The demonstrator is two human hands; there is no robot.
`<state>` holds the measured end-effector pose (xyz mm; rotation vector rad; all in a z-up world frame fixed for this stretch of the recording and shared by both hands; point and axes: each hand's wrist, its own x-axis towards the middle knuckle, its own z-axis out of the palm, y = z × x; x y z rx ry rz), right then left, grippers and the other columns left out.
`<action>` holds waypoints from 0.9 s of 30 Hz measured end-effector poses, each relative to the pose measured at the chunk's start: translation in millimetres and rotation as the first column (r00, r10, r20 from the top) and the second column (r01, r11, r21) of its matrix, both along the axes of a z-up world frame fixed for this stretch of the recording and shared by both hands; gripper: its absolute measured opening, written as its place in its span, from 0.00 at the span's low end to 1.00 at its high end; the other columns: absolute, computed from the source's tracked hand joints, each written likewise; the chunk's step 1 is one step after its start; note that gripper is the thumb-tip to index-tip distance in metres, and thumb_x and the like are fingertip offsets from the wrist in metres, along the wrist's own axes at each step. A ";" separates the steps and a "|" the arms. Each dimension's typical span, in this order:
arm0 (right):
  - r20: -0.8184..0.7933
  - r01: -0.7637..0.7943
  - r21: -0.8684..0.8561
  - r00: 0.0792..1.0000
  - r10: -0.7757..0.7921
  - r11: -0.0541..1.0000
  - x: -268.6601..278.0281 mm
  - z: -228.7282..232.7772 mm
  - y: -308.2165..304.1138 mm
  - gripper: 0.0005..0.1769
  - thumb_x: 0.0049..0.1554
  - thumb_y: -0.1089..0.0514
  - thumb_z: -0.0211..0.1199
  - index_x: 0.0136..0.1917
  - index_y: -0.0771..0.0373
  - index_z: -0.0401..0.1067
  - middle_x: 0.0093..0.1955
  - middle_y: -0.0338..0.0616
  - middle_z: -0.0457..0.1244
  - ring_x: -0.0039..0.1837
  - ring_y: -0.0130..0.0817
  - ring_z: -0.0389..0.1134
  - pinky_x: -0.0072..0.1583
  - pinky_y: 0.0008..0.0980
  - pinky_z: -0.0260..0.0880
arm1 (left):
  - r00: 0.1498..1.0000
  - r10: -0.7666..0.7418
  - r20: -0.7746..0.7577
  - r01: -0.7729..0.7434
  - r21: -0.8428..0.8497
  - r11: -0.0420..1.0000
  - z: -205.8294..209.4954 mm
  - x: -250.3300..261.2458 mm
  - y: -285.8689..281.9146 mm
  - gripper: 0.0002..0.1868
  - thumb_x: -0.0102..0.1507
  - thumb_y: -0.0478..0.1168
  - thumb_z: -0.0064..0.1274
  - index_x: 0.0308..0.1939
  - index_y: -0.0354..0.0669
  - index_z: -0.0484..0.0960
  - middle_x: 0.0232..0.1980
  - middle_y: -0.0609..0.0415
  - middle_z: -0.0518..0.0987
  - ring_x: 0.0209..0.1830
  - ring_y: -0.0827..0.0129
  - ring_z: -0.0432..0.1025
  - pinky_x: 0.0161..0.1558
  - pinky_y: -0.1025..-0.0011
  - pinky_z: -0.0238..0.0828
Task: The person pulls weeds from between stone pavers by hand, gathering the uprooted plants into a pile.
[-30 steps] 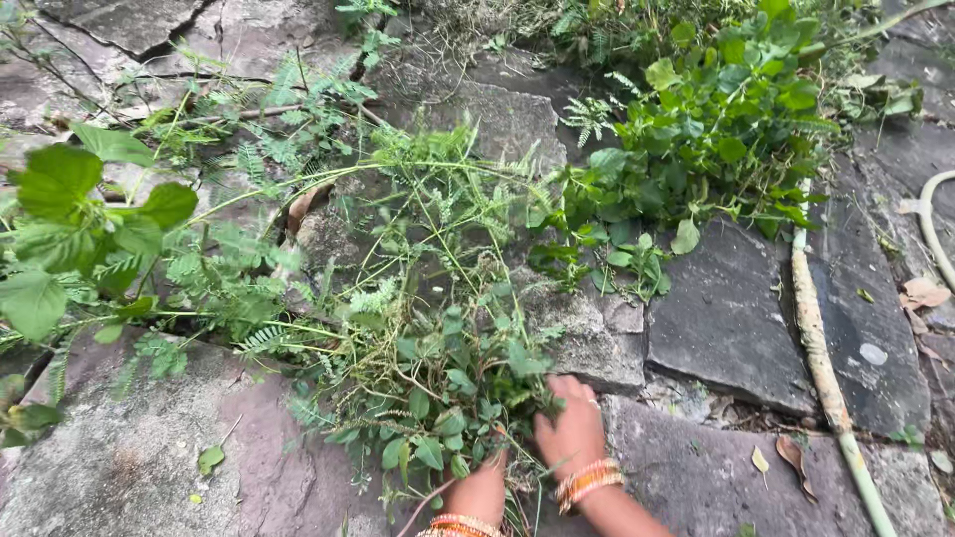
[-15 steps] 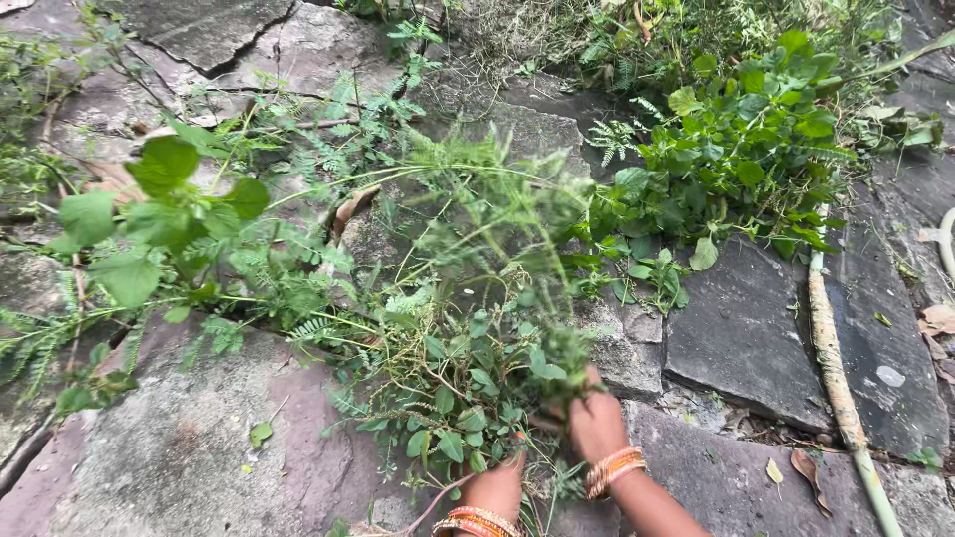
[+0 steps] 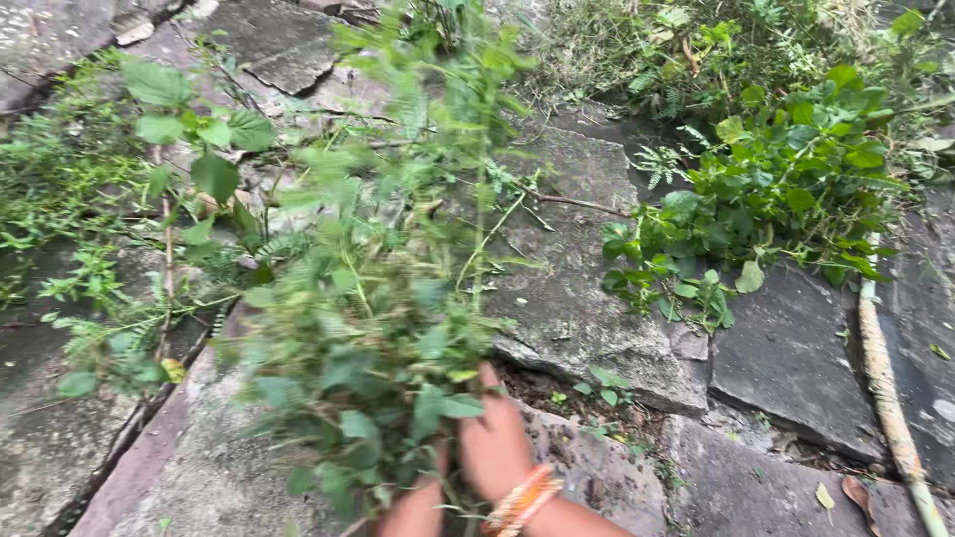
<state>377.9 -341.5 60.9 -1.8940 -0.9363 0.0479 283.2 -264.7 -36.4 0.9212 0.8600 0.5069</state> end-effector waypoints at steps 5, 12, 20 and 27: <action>-0.333 -0.026 -0.204 0.942 -0.044 0.979 -30.0 26.2 52.1 0.18 0.56 0.60 0.52 0.59 0.67 0.69 0.57 0.64 0.66 0.60 0.61 0.67 0.64 0.47 0.66 | 0.989 0.068 0.133 -0.072 0.024 0.997 33.3 -53.7 52.6 0.27 0.64 0.41 0.55 0.69 0.44 0.76 0.73 0.47 0.73 0.72 0.58 0.65 0.71 0.59 0.57; 0.183 -0.154 -0.440 0.949 0.256 0.884 -3.3 -23.5 49.7 0.21 0.61 0.54 0.50 0.62 0.65 0.69 0.65 0.65 0.62 0.71 0.65 0.55 0.68 0.55 0.54 | 0.948 -0.069 0.311 0.224 -0.495 0.839 82.8 -39.2 37.5 0.38 0.55 0.43 0.63 0.69 0.38 0.74 0.69 0.46 0.77 0.68 0.56 0.70 0.67 0.52 0.62; -0.349 -0.232 -0.254 0.927 0.135 0.939 57.1 -38.5 19.5 0.30 0.64 0.43 0.46 0.67 0.68 0.67 0.66 0.57 0.64 0.71 0.51 0.59 0.72 0.47 0.55 | 0.912 -0.349 0.218 0.393 -0.209 0.896 120.3 6.4 21.0 0.54 0.43 0.48 0.73 0.73 0.52 0.68 0.72 0.59 0.73 0.71 0.67 0.66 0.70 0.60 0.59; -0.841 -0.020 -0.132 0.532 -0.101 0.991 57.0 14.9 -19.4 0.28 0.60 0.45 0.57 0.69 0.61 0.66 0.62 0.49 0.69 0.58 0.33 0.70 0.62 0.34 0.67 | 0.841 -0.481 -0.246 0.502 0.029 0.864 87.2 43.8 11.2 0.45 0.44 0.59 0.68 0.64 0.48 0.81 0.64 0.58 0.82 0.61 0.65 0.75 0.65 0.64 0.66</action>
